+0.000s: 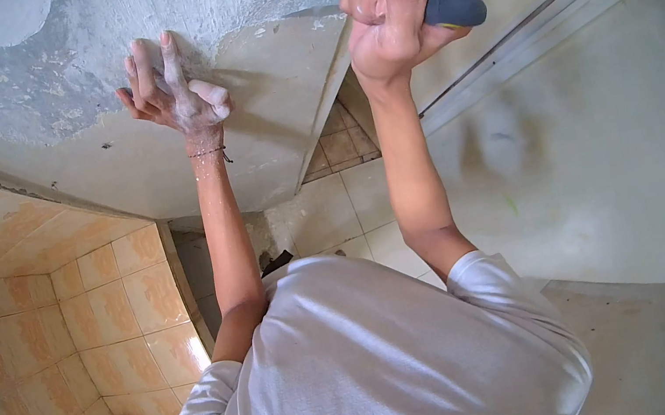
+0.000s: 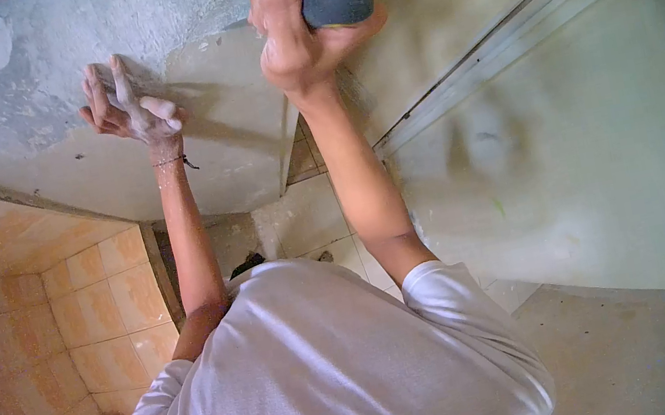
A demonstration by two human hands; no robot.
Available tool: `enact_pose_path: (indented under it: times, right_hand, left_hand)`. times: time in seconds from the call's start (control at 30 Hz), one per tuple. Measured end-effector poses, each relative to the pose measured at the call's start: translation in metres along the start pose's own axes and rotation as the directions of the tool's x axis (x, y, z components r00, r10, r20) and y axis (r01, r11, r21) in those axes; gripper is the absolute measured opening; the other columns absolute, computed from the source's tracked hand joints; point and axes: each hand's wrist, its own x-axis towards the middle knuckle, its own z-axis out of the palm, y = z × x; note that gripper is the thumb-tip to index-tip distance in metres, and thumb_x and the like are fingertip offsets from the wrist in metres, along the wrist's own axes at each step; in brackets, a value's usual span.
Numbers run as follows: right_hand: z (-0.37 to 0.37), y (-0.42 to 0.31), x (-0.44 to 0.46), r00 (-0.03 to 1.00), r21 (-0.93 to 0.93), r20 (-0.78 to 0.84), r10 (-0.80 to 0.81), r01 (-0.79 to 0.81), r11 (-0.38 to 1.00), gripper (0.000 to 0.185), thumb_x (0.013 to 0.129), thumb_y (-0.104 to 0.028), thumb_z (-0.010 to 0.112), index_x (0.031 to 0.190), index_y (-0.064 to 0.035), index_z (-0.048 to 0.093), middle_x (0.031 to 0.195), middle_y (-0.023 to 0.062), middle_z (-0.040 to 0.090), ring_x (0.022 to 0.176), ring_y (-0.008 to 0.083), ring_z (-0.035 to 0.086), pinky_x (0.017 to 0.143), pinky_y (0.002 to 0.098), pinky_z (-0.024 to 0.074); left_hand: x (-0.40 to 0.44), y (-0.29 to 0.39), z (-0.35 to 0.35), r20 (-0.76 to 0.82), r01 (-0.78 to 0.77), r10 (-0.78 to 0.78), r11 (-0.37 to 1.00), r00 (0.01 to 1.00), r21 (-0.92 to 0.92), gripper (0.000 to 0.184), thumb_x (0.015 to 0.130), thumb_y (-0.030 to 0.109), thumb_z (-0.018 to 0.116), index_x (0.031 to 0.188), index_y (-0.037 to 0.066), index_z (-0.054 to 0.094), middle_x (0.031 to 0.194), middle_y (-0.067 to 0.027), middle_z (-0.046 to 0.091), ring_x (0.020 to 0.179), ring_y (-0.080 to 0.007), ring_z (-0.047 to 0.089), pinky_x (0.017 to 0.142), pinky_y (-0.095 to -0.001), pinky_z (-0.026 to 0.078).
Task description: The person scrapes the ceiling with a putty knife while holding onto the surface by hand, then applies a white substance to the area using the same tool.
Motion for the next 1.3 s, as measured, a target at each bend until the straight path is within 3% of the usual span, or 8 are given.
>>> enact_pose_path:
  times: [0.23,0.3,0.5,0.73,1.03,1.1,1.23,1.3]
  right_hand:
    - [0.0,0.004,-0.005,0.996,-0.122,-0.058,-0.066,0.058,0.991,0.034,0.087,-0.008,0.051,0.059,-0.0084,0.03,0.047,-0.0005,0.031,0.035,0.0081,0.024,0.032,0.0267,0.0208]
    - [0.001,0.004,-0.004,0.99,-0.051,-0.024,0.137,-0.138,0.989,0.033,0.087,-0.007,0.05,0.062,-0.009,0.03,0.047,-0.0003,0.031,0.035,0.0079,0.024,0.031,0.027,0.0216]
    - [0.0,-0.002,-0.011,0.993,-0.015,0.028,-0.114,0.114,0.993,0.035,0.089,-0.007,0.051,0.063,-0.0101,0.028,0.045,-0.0005,0.029,0.034,0.0073,0.023,0.032,0.0263,0.0201]
    - [-0.003,-0.019,-0.003,0.999,0.125,0.046,0.01,-0.016,0.992,0.03,0.088,-0.005,0.047,0.064,-0.009,0.029,0.045,-0.0008,0.028,0.034,0.0071,0.022,0.032,0.0256,0.0197]
    - [-0.01,-0.003,-0.016,0.999,-0.068,-0.034,0.004,-0.006,0.998,0.039,0.089,-0.006,0.056,0.061,-0.0095,0.029,0.049,-0.0015,0.036,0.04,0.0065,0.034,0.037,0.0259,0.0295]
    - [-0.01,-0.002,-0.014,0.983,0.081,0.022,0.182,-0.183,0.98,0.038,0.088,-0.005,0.056,0.061,-0.0093,0.03,0.049,-0.0018,0.037,0.04,0.0066,0.035,0.037,0.0262,0.0312]
    - [-0.005,-0.025,-0.014,0.999,0.141,0.033,-0.003,-0.002,0.99,0.033,0.088,-0.007,0.051,0.063,-0.0096,0.03,0.046,-0.0012,0.029,0.035,0.0076,0.022,0.033,0.0261,0.0191]
    - [-0.004,-0.007,-0.016,0.994,-0.102,-0.072,-0.077,0.07,0.992,0.031,0.088,-0.007,0.048,0.063,-0.01,0.029,0.043,-0.0013,0.026,0.034,0.0073,0.019,0.033,0.0262,0.0188]
  left_hand:
    - [0.0,0.003,-0.005,0.031,0.03,-0.03,1.0,0.999,0.008,0.08,0.089,0.068,0.012,0.13,0.018,0.059,0.14,-0.0103,0.046,0.133,-0.0258,0.035,0.116,-0.0456,0.009]
    - [0.0,0.002,-0.005,0.067,0.043,-0.045,0.999,0.997,0.021,0.08,0.089,0.069,0.012,0.13,0.018,0.059,0.14,-0.0102,0.047,0.134,-0.0253,0.034,0.116,-0.0457,0.009]
    - [0.001,0.002,-0.005,0.051,0.019,-0.019,1.0,0.998,-0.003,0.076,0.089,0.066,0.015,0.13,0.019,0.059,0.14,-0.0083,0.045,0.133,-0.0242,0.035,0.116,-0.0453,0.01]
    - [0.002,0.003,-0.006,0.053,0.029,-0.031,0.999,0.998,0.037,0.074,0.089,0.064,0.016,0.13,0.019,0.059,0.141,-0.0072,0.045,0.132,-0.0231,0.035,0.116,-0.0448,0.01]
    - [-0.001,0.006,-0.008,0.058,0.034,-0.034,0.999,0.998,0.006,0.071,0.09,0.063,0.019,0.131,0.019,0.058,0.14,-0.0082,0.046,0.133,-0.0222,0.035,0.116,-0.0434,0.01]
    - [0.002,0.004,-0.006,0.055,0.038,-0.038,0.999,0.998,0.011,0.072,0.09,0.064,0.017,0.131,0.019,0.058,0.14,-0.0079,0.046,0.133,-0.0223,0.035,0.116,-0.0431,0.01]
    - [0.003,0.002,-0.005,0.037,0.016,-0.018,0.999,0.999,0.033,0.075,0.09,0.066,0.016,0.13,0.019,0.058,0.14,-0.008,0.046,0.133,-0.0225,0.035,0.116,-0.0431,0.01]
    - [0.002,0.004,-0.005,0.033,0.02,-0.02,1.0,0.999,-0.01,0.076,0.089,0.067,0.015,0.13,0.02,0.058,0.14,-0.008,0.046,0.133,-0.0226,0.036,0.116,-0.0432,0.01]
